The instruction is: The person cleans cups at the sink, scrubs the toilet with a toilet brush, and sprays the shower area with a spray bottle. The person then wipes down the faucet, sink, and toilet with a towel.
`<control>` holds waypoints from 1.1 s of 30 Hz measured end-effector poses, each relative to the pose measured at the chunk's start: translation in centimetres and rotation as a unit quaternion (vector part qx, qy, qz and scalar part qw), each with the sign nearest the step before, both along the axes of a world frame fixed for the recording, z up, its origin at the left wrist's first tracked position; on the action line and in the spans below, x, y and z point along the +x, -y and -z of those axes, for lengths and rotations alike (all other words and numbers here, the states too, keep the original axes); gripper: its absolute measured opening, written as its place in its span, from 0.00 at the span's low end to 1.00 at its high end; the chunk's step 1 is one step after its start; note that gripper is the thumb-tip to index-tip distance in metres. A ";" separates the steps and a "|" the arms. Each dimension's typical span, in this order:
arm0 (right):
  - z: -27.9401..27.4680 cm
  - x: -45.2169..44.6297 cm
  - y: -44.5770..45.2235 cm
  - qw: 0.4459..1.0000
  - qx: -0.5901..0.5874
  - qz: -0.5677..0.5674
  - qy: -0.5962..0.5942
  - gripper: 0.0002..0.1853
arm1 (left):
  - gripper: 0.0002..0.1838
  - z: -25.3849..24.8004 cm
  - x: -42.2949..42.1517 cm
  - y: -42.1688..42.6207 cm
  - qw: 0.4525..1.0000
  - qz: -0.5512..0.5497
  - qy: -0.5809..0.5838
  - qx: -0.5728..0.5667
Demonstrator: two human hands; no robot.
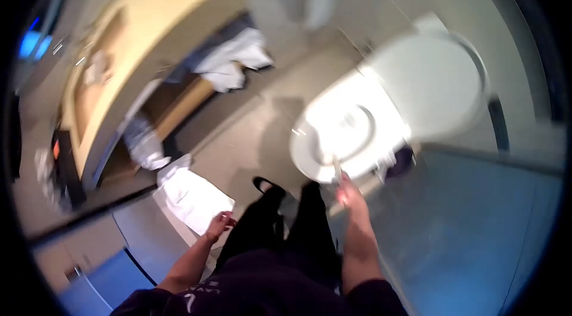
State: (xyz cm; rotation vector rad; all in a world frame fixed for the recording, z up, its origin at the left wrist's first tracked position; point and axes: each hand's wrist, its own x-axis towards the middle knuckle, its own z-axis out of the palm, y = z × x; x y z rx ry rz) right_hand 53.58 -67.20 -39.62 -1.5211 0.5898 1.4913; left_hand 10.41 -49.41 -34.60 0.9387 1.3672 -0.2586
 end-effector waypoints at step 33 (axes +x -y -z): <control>-31.2 -44.8 -58.8 0.505 0.565 -0.652 0.028 0.23 | 0.13 -37.0 -32.9 -33.4 0.765 -0.513 0.089 0.380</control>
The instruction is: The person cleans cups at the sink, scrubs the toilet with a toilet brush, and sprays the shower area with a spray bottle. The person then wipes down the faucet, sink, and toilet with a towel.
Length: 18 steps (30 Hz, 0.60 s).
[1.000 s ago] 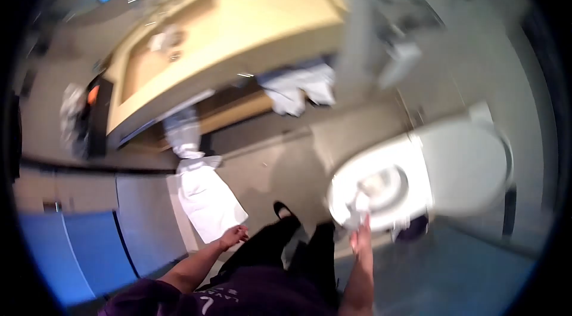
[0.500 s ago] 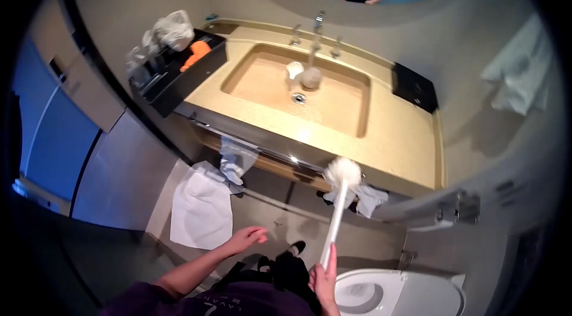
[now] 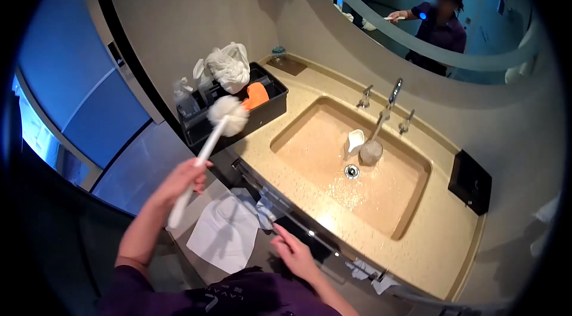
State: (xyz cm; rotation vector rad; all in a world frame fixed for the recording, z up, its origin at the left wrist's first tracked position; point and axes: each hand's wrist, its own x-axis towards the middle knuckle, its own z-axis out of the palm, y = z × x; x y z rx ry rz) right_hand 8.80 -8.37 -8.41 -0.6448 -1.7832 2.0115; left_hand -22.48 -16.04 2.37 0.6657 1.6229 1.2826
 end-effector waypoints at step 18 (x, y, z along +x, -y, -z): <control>4.0 8.2 -18.5 0.906 -0.161 0.378 0.105 0.19 | 0.11 0.2 -1.2 -25.9 0.980 0.120 -0.156 0.022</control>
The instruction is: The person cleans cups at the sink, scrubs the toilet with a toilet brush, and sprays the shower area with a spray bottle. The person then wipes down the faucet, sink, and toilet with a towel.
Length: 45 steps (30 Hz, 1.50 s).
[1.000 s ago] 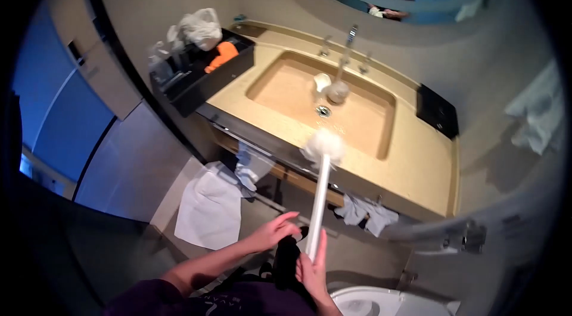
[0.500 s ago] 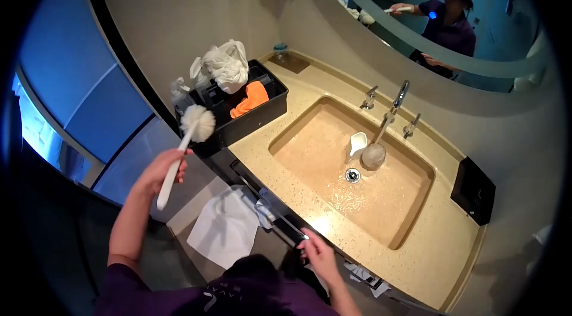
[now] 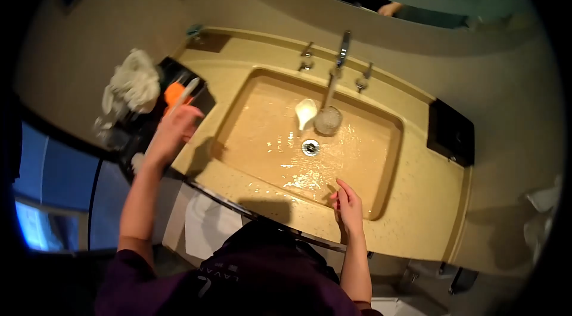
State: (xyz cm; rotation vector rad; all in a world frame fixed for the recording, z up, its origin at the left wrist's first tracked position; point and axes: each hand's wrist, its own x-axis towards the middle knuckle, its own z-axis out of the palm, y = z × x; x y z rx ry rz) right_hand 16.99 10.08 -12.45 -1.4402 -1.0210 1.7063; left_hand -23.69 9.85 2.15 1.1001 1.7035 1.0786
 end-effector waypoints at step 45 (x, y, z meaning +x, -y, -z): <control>-36.9 38.6 5.6 0.316 0.485 0.462 0.672 0.41 | 0.18 22.6 20.0 -7.7 0.981 0.162 0.067 0.084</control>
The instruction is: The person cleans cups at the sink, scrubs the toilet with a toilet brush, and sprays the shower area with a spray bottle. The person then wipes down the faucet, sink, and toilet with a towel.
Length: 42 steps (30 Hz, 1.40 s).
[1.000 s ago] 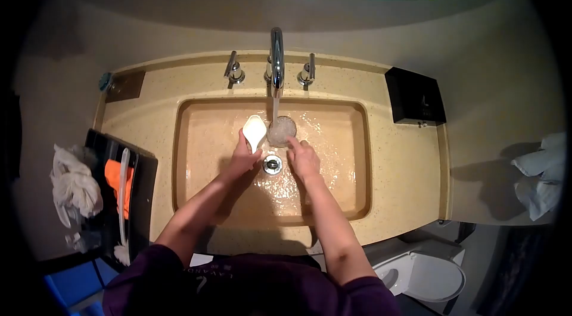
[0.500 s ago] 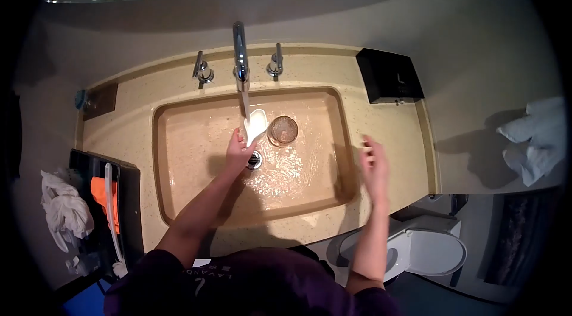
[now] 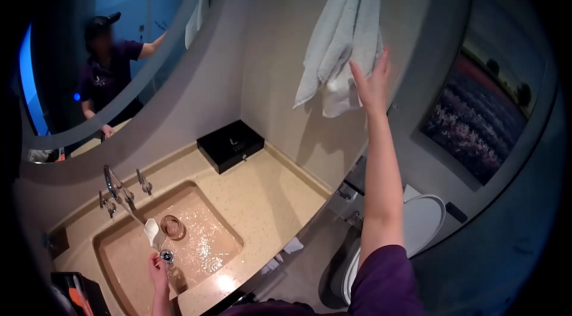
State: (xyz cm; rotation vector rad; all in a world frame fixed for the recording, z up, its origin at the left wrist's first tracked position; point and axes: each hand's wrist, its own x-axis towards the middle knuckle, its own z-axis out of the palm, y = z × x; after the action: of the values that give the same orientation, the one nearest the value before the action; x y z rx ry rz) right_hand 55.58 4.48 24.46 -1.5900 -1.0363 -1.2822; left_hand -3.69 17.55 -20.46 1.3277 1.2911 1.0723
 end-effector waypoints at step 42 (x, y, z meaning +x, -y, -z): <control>31.7 -14.9 19.1 0.616 -0.231 -0.430 -0.619 0.28 | 0.16 -19.0 18.4 12.6 0.922 0.225 0.117 0.294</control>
State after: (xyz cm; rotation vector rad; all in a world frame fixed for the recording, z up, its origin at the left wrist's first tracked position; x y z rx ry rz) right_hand 40.66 -14.66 -7.24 -1.4554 -0.9051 0.8170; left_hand 14.72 4.97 -1.46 1.7620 0.4468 1.2804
